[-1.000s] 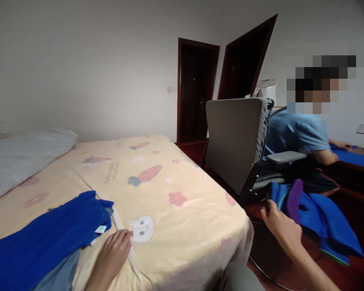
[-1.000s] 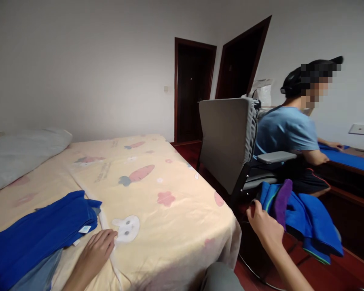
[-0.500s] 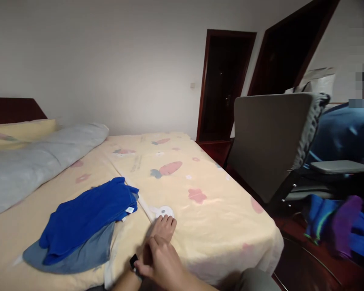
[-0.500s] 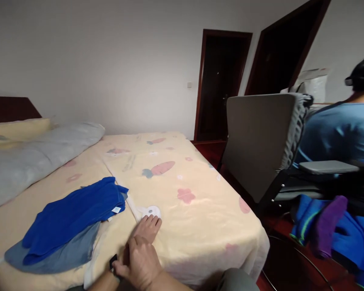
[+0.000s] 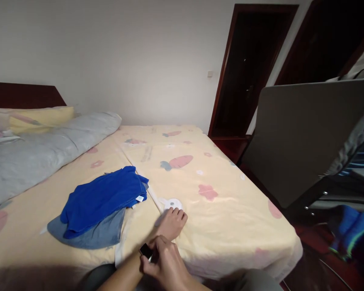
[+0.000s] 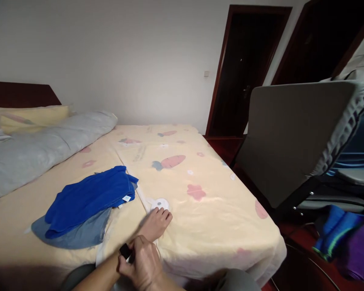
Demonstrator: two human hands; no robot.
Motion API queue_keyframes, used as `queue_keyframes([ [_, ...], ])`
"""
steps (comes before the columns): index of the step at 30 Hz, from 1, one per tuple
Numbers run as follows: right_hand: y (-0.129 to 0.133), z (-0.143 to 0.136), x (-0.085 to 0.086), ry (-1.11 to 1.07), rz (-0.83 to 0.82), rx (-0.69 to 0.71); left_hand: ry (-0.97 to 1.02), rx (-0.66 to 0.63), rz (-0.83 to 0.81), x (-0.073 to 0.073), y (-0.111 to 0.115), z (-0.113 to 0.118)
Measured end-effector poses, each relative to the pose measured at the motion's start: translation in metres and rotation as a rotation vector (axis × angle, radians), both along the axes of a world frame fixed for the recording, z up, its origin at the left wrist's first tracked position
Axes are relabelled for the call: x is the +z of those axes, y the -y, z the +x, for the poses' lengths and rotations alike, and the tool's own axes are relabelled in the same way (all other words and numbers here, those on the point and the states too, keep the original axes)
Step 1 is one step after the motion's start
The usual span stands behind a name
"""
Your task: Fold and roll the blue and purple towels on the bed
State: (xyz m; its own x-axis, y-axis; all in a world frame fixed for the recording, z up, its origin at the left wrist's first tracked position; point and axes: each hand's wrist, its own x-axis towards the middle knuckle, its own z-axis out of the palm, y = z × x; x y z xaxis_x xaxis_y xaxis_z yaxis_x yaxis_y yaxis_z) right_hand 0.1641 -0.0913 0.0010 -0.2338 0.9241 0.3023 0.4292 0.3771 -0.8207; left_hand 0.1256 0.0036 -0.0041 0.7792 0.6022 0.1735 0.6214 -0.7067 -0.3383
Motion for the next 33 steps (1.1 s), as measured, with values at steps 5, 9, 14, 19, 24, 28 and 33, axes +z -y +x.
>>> queue_keyframes([
  [5,0.008,0.004,-0.008,-0.127,0.052,-0.024,-0.027,-0.026,0.040,0.009,-0.001,-0.006],
  [9,0.008,0.012,-0.010,-0.183,0.145,0.008,-0.059,-0.078,0.045,0.015,-0.005,-0.004],
  [14,0.005,0.016,-0.008,-0.194,0.231,-0.010,-0.081,-0.108,0.036,0.016,-0.011,0.002],
  [19,0.005,0.016,-0.007,-0.244,0.268,-0.021,-0.083,-0.113,0.039,0.019,-0.015,0.004],
  [24,0.003,0.016,-0.010,-0.255,0.269,-0.014,-0.074,-0.124,0.039,0.021,-0.016,0.005],
  [28,0.001,0.016,-0.013,-0.254,0.268,-0.016,-0.046,-0.116,0.037,0.021,-0.018,0.003],
  [33,-0.007,0.017,-0.022,-0.272,0.268,-0.066,0.031,-0.048,0.033,0.022,-0.026,-0.006],
])
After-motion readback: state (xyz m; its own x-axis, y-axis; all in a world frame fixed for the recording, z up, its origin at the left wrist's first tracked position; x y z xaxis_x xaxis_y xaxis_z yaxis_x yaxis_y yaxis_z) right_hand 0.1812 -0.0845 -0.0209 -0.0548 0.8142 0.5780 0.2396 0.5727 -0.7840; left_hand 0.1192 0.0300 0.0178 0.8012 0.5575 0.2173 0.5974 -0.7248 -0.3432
